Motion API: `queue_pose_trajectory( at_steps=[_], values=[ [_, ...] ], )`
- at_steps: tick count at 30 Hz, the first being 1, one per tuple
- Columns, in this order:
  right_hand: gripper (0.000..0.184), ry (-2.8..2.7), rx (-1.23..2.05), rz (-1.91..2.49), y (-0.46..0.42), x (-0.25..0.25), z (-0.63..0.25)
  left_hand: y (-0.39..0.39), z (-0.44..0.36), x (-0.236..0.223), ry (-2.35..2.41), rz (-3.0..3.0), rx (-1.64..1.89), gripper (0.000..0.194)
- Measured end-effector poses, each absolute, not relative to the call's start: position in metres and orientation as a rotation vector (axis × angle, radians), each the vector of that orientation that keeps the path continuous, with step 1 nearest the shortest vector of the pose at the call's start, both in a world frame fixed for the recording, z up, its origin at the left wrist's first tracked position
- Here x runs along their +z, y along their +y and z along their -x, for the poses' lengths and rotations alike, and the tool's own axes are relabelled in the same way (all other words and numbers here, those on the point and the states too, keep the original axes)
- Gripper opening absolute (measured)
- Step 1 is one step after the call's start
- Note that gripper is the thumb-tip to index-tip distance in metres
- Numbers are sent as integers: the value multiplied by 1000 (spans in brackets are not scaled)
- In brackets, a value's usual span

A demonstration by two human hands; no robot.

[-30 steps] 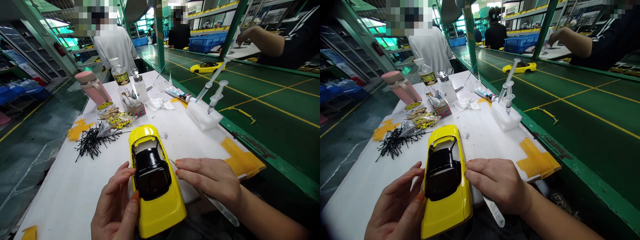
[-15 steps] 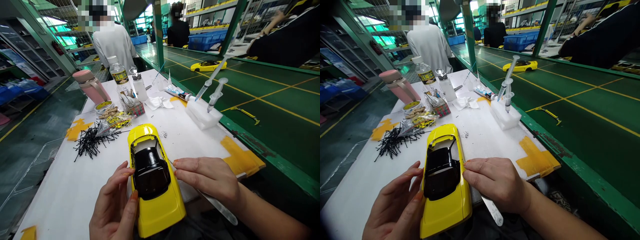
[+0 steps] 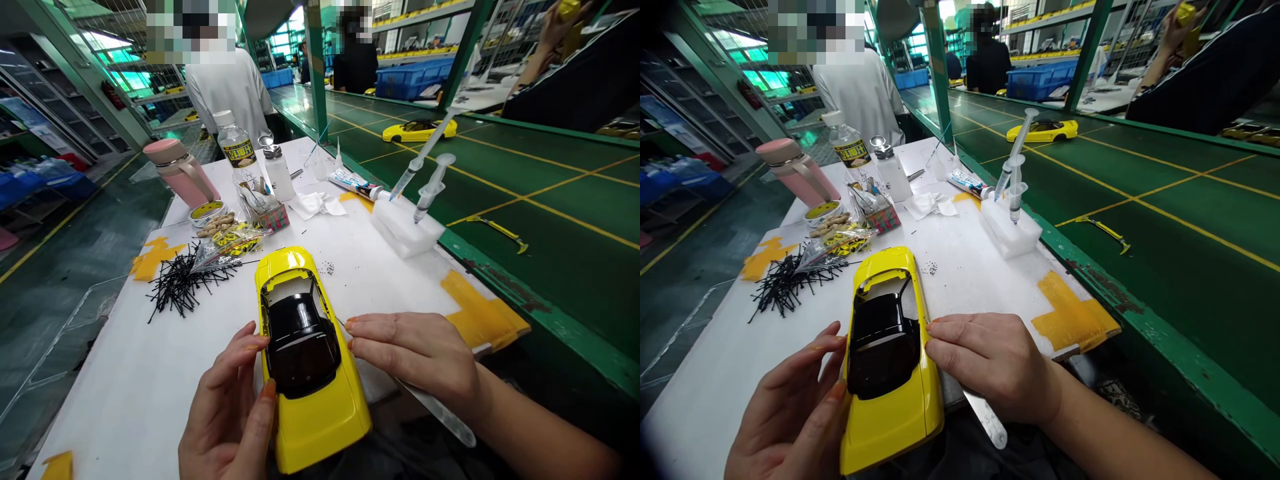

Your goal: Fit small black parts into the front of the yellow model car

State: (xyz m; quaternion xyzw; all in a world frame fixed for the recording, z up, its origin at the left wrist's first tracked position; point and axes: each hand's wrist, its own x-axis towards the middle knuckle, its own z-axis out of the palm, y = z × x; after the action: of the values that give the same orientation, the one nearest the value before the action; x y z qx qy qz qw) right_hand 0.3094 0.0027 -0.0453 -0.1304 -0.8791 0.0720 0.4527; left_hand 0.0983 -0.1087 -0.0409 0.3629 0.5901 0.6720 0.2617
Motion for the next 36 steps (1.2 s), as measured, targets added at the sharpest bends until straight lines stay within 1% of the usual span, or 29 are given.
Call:
queue_pose_trajectory(
  at_steps=[6, 11, 21, 28, 32, 36],
  values=[
    [22, -2217, 172, 328, 3, -36, -311, -109, -97, -42, 1607, -974, 1824, 28],
    [23, -2170, 216, 329, 3, -39, -310, -109, -97, -40, 1590, -974, 1818, 25],
    [23, -2205, 201, 326, 5, -36, -311, -108, -98, -39, 1599, -957, 1817, 28],
    [25, -2197, 224, 327, 4, -35, -311, -109, -97, -40, 1603, -981, 1809, 27],
    [20, -2082, 257, 393, 2, -33, -308, -110, -98, -40, 1589, -984, 1812, 26],
    [25, -1884, 269, 551, 2, -32, -309, -109, -100, -38, 1608, -979, 1796, 27]
  ],
)
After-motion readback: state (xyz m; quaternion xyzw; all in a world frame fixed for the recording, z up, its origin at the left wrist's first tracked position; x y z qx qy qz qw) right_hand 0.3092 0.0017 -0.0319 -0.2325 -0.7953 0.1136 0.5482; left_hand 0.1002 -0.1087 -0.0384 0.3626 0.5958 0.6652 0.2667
